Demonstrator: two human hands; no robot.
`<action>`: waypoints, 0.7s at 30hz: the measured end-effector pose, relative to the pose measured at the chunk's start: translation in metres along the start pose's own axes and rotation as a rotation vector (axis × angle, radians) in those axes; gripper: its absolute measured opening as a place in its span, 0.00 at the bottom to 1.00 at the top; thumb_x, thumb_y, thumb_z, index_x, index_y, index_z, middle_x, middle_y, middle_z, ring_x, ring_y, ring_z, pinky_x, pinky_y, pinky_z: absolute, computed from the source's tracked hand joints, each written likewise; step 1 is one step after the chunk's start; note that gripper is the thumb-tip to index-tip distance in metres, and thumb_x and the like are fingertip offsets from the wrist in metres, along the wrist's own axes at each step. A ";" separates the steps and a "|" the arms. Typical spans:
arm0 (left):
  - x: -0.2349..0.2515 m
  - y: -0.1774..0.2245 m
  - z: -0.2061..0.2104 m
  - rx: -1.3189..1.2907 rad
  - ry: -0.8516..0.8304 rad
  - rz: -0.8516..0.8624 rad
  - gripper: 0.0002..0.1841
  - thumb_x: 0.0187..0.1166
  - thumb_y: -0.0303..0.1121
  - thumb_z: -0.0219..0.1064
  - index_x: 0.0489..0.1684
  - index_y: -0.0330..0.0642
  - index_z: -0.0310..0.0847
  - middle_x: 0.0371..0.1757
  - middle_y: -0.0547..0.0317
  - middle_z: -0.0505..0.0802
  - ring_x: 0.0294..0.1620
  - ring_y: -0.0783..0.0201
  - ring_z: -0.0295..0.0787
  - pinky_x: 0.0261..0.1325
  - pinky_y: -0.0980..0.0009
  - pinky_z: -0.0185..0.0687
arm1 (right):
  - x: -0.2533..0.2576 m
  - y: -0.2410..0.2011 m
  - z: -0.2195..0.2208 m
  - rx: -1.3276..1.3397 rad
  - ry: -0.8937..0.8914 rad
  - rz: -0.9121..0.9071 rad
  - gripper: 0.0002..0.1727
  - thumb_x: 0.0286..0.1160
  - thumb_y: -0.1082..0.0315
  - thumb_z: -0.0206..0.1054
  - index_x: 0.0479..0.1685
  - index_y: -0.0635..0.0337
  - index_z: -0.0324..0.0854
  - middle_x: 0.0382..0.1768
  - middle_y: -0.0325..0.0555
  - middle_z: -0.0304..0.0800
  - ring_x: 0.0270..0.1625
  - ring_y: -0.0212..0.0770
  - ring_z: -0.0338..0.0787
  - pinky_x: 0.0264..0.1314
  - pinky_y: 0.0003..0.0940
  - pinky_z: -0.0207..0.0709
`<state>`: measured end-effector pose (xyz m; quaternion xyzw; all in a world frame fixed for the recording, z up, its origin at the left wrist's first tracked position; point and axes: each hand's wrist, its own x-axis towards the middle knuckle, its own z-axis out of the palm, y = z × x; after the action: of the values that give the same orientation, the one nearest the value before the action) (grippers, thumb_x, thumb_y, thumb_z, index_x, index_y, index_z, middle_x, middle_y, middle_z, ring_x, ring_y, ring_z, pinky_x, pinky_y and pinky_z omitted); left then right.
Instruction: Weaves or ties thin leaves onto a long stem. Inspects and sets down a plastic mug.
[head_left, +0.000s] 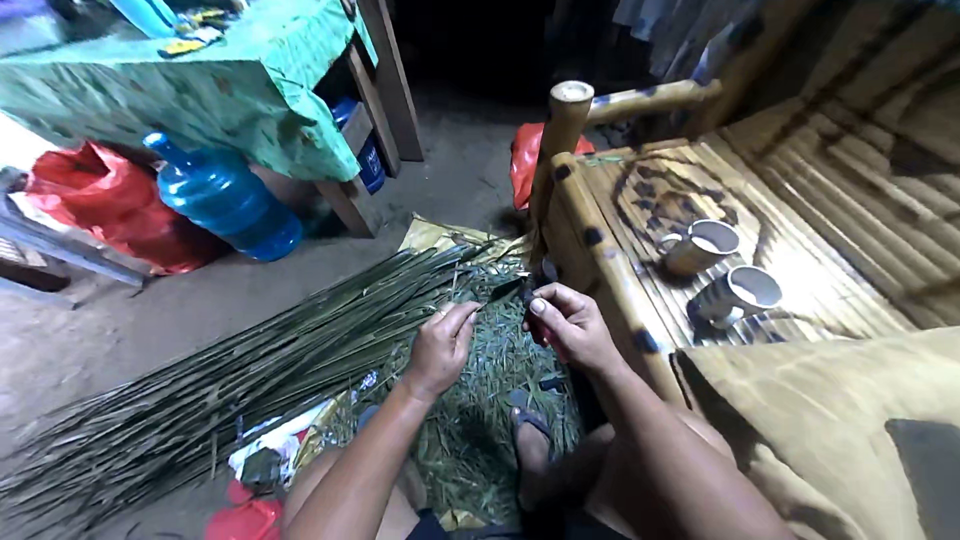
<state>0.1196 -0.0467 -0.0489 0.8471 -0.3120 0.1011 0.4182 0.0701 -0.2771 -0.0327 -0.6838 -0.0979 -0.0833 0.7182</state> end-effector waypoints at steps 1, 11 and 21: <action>0.000 0.000 0.001 0.009 -0.008 0.006 0.15 0.89 0.33 0.56 0.56 0.38 0.91 0.47 0.53 0.95 0.48 0.65 0.92 0.57 0.68 0.87 | 0.000 0.001 0.003 -0.012 -0.007 0.000 0.11 0.88 0.66 0.58 0.47 0.62 0.83 0.29 0.40 0.91 0.24 0.30 0.86 0.28 0.26 0.83; 0.003 0.008 0.001 -0.023 -0.087 -0.082 0.14 0.87 0.32 0.58 0.52 0.38 0.92 0.39 0.56 0.93 0.39 0.68 0.89 0.48 0.69 0.87 | 0.000 0.007 0.015 -0.198 -0.085 0.092 0.11 0.87 0.67 0.59 0.44 0.63 0.85 0.28 0.38 0.89 0.24 0.27 0.84 0.28 0.22 0.81; 0.004 0.012 -0.001 0.108 -0.061 -0.067 0.13 0.87 0.31 0.60 0.53 0.37 0.91 0.42 0.52 0.94 0.44 0.60 0.92 0.53 0.63 0.89 | 0.003 0.006 0.013 -0.267 0.006 0.196 0.11 0.86 0.64 0.60 0.43 0.60 0.86 0.26 0.39 0.91 0.21 0.30 0.86 0.25 0.26 0.83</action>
<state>0.1148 -0.0534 -0.0387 0.8810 -0.2902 0.0779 0.3655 0.0739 -0.2641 -0.0372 -0.7792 -0.0165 -0.0271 0.6260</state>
